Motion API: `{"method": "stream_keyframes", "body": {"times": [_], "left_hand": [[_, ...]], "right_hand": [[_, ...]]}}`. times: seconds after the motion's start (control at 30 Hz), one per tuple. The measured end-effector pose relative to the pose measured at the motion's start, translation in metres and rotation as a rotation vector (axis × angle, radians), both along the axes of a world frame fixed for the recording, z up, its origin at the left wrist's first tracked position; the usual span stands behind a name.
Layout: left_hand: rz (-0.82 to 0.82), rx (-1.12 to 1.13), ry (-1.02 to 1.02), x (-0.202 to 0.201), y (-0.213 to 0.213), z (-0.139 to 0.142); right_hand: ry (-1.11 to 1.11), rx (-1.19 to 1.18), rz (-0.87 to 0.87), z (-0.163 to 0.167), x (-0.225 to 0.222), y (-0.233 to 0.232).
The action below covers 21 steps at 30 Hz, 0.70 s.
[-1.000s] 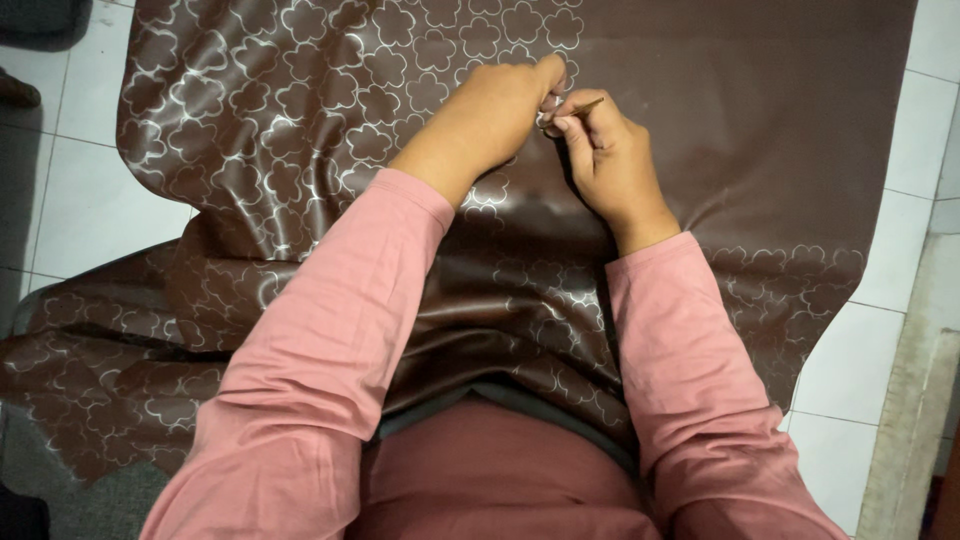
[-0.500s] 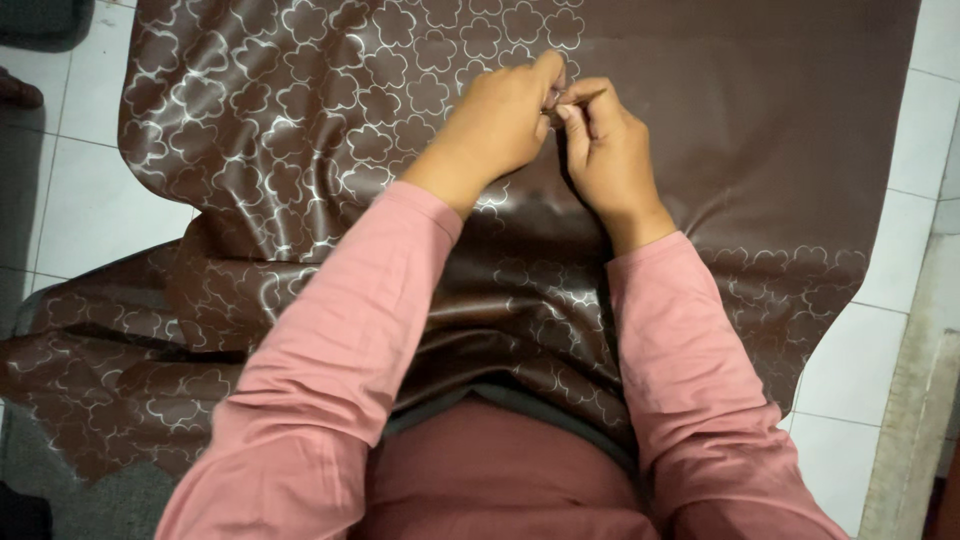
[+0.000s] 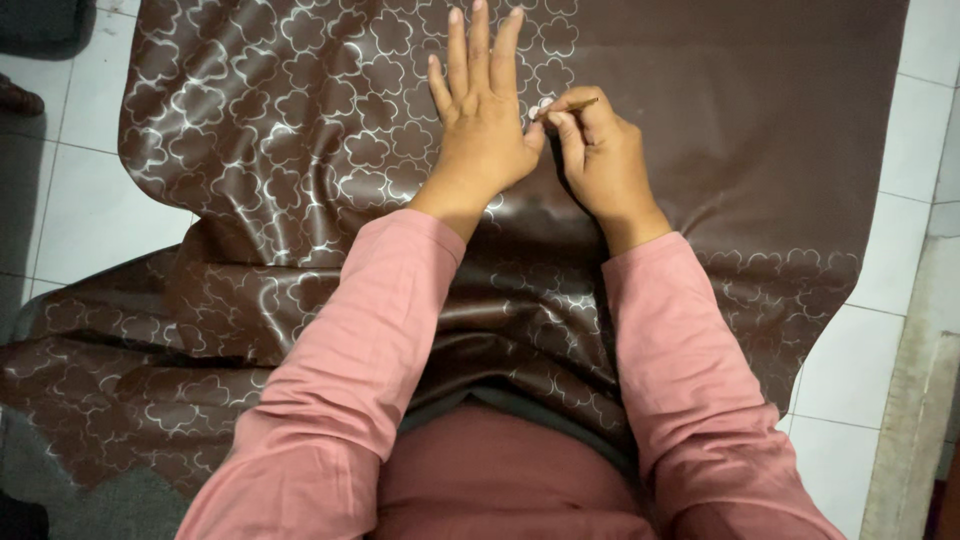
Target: The person shapes a small flower-shaped fabric appliqué resting on a large sheet of brown patterned material, pressing and creasing its petals with a thin wooden stick held in the right hand while the left hand steadies the flower. They reposition the flower and continue working the petals throughout the clip.
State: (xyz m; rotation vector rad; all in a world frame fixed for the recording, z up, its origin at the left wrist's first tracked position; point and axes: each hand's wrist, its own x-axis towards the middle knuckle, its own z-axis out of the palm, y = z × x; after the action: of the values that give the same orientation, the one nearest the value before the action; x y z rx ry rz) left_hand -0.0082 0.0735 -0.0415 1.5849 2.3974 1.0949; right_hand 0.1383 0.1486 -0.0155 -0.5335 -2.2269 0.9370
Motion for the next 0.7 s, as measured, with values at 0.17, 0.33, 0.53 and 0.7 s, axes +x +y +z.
{"method": "stream_keyframes", "body": {"times": [0.17,0.33,0.53,0.7], "left_hand": [[0.005,-0.058,-0.020,-0.001,0.001,-0.001],[-0.001,-0.032,-0.031,-0.001,-0.001,-0.002],[0.000,-0.116,-0.084,-0.001,0.001,0.004],[0.002,-0.112,-0.117,-0.001,0.000,0.009]], "right_hand": [[0.010,0.105,0.003,0.000,-0.002,0.000],[0.011,0.087,-0.012,-0.004,-0.006,0.002],[-0.006,0.050,-0.069,-0.006,-0.006,0.003],[0.033,0.063,-0.073,-0.016,-0.005,0.006]]}}
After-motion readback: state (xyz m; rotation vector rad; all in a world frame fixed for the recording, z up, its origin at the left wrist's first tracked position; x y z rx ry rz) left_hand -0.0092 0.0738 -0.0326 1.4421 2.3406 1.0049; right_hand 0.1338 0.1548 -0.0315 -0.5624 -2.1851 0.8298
